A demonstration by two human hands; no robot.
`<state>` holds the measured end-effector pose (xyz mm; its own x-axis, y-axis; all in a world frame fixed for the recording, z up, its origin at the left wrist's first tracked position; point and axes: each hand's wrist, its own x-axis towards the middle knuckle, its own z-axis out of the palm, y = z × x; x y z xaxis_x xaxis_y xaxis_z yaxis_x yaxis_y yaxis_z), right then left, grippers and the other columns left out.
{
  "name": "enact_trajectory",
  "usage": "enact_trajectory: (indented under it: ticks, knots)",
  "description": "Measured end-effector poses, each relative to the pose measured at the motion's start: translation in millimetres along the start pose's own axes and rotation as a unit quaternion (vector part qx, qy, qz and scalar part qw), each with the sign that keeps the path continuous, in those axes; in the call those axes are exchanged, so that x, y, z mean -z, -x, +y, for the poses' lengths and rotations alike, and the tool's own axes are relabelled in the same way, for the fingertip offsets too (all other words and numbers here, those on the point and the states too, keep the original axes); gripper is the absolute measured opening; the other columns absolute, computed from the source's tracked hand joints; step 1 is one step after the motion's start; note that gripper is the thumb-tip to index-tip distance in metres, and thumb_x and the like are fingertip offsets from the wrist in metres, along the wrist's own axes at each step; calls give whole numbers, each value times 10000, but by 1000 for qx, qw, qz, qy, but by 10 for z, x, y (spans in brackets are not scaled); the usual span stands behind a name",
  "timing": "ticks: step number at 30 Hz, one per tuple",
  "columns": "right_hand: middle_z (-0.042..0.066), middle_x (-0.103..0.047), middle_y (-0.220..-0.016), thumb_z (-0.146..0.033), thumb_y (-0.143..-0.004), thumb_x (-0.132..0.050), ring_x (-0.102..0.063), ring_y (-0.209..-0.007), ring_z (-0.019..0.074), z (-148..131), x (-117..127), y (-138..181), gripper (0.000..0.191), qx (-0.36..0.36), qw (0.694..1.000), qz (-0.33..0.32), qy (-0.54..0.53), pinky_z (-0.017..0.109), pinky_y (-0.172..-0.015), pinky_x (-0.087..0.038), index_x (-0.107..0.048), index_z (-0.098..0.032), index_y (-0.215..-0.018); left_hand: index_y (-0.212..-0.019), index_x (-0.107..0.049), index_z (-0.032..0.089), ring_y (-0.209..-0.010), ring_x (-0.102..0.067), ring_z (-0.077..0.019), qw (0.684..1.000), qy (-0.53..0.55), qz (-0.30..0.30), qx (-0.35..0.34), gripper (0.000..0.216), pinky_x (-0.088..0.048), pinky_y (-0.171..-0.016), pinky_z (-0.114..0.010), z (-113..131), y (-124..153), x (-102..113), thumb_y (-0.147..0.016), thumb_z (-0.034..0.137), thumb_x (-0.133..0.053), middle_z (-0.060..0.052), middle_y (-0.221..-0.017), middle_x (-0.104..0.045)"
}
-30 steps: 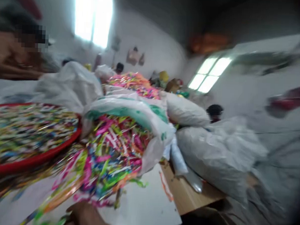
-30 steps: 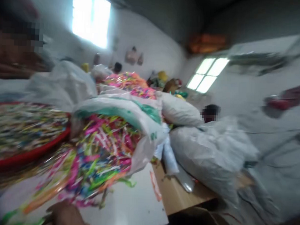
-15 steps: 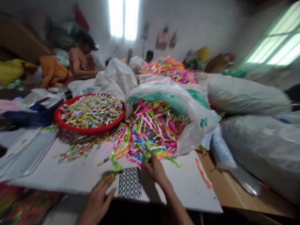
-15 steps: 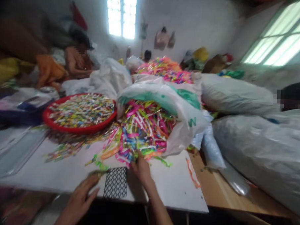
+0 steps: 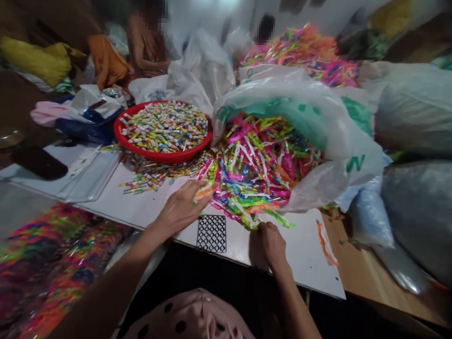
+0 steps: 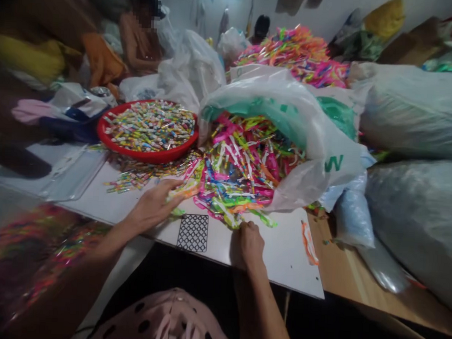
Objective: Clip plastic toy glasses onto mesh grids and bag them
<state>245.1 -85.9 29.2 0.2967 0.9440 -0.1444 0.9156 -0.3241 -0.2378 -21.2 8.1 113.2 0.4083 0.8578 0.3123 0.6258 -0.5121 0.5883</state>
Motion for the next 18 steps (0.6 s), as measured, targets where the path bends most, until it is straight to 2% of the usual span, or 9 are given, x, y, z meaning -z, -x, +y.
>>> enact_trajectory:
  ticks: [2, 4, 7, 9, 13, 15, 18]
  knots:
    - [73, -619, -747, -317, -855, -502, -578, -703, 199, -88, 82, -23, 194, 23, 996, 0, -85, 271, -563, -364, -605, -174, -774, -1174, -550, 123, -1015, -588, -212, 999, -29, -43, -4, 359, -464, -917, -372, 2, -15, -71, -938, 316, -361, -110, -1091, -631]
    - [40, -600, -671, -422, -853, -511, -549, -606, 170, -288, 122, -14, 271, 51, 971, 1, -235, 272, -553, -395, -616, -177, -803, -1171, -547, 119, -969, -600, -205, 996, -55, -74, 4, 353, -475, -878, -357, 0, -13, -105, -949, 238, -301, -111, -1039, -636]
    - [54, -647, -805, -461, -837, -511, -590, -679, 175, -734, -15, 2, 323, 122, 900, -12, -419, 281, -614, -467, -632, -179, -940, -1161, -545, 105, -943, -601, -211, 990, -97, -99, 20, 355, -481, -845, -356, 21, -13, -92, -930, 160, -282, -121, -1003, -630]
    - [67, -661, -855, -418, -818, -522, -613, -772, 195, -995, -236, -21, 297, 165, 877, -29, -451, 310, -714, -490, -634, -173, -944, -1165, -544, 108, -946, -599, -214, 988, -110, -108, 32, 356, -480, -841, -355, 41, -23, -66, -915, 131, -292, -119, -998, -632]
    - [63, -665, -825, -355, -848, -472, -620, -795, 203, -1170, -633, -111, 273, 135, 887, -45, -438, 318, -746, -482, -617, -153, -963, -1184, -545, 116, -956, -608, -218, 986, -93, -130, 44, 361, -480, -852, -355, 73, -47, -30, -918, 134, -302, -117, -1035, -641]
    - [74, -664, -861, -317, -870, -450, -613, -821, 203, -1165, -692, -130, 264, 148, 907, -39, -393, 310, -759, -470, -607, -144, -993, -1188, -549, 122, -1002, -604, -221, 989, -70, -120, 48, 358, -467, -895, -360, 92, -51, -24, -943, 191, -298, -116, -1078, -642]
    - [124, -648, -926, -238, -878, -435, -597, -855, 214, -1238, -664, -104, 234, 173, 954, -38, -243, 305, -762, -449, -601, -118, -992, -1208, -551, 170, -1113, -571, -207, 993, -13, -92, 73, 389, -426, -978, -350, 129, -47, -10, -969, 347, -300, -82, -1187, -626]
